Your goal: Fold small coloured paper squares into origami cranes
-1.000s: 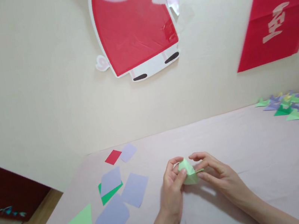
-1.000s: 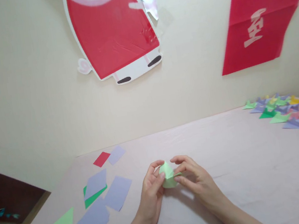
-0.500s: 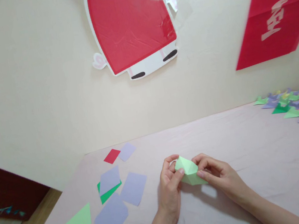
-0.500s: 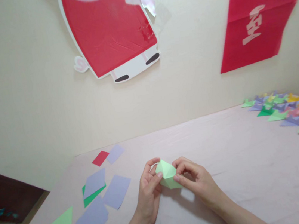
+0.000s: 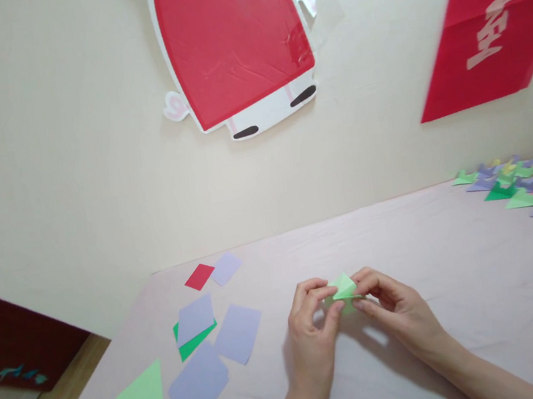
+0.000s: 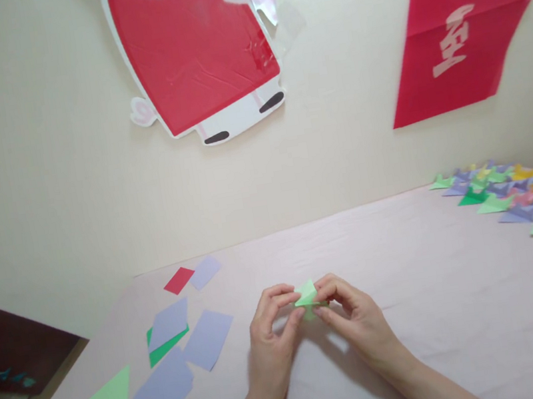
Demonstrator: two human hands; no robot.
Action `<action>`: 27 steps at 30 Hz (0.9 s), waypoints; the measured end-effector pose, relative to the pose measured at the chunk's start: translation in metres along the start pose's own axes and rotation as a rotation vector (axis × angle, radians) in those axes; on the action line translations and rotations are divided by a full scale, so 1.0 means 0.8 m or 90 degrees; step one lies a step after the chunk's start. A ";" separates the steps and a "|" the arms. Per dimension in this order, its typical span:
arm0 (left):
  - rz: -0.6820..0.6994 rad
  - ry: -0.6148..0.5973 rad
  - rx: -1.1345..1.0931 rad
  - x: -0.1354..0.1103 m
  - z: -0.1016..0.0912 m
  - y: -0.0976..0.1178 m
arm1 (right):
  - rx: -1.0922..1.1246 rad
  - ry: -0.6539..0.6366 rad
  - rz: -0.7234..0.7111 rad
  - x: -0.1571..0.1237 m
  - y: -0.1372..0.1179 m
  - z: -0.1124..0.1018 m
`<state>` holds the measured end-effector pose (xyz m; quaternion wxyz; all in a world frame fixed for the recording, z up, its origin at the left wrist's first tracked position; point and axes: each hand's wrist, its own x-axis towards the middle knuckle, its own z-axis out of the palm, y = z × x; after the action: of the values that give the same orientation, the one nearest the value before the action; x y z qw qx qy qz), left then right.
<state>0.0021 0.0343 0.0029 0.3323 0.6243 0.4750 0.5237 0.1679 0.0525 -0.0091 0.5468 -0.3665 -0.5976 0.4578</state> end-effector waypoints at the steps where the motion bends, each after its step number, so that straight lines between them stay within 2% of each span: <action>1: 0.004 -0.003 0.007 0.000 0.000 0.000 | -0.013 0.011 0.002 0.000 0.001 0.000; 6: 0.018 0.001 0.036 0.000 0.001 -0.003 | -0.066 0.069 0.018 -0.002 0.009 -0.003; 11: 0.064 0.016 0.054 0.000 0.003 -0.005 | -0.117 0.053 0.013 -0.003 0.016 -0.007; 17: 0.088 0.006 0.091 0.000 0.003 -0.006 | -0.161 0.042 -0.022 0.002 0.009 -0.005; 22: 0.069 0.007 0.074 0.001 0.002 -0.005 | -0.159 0.018 -0.026 0.006 0.003 -0.003; 27: 0.038 0.001 0.047 0.002 0.001 -0.004 | -0.128 -0.015 0.031 0.003 0.007 -0.001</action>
<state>0.0019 0.0371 0.0006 0.2925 0.6496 0.4757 0.5160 0.1678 0.0569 -0.0139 0.4886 -0.4286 -0.6381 0.4129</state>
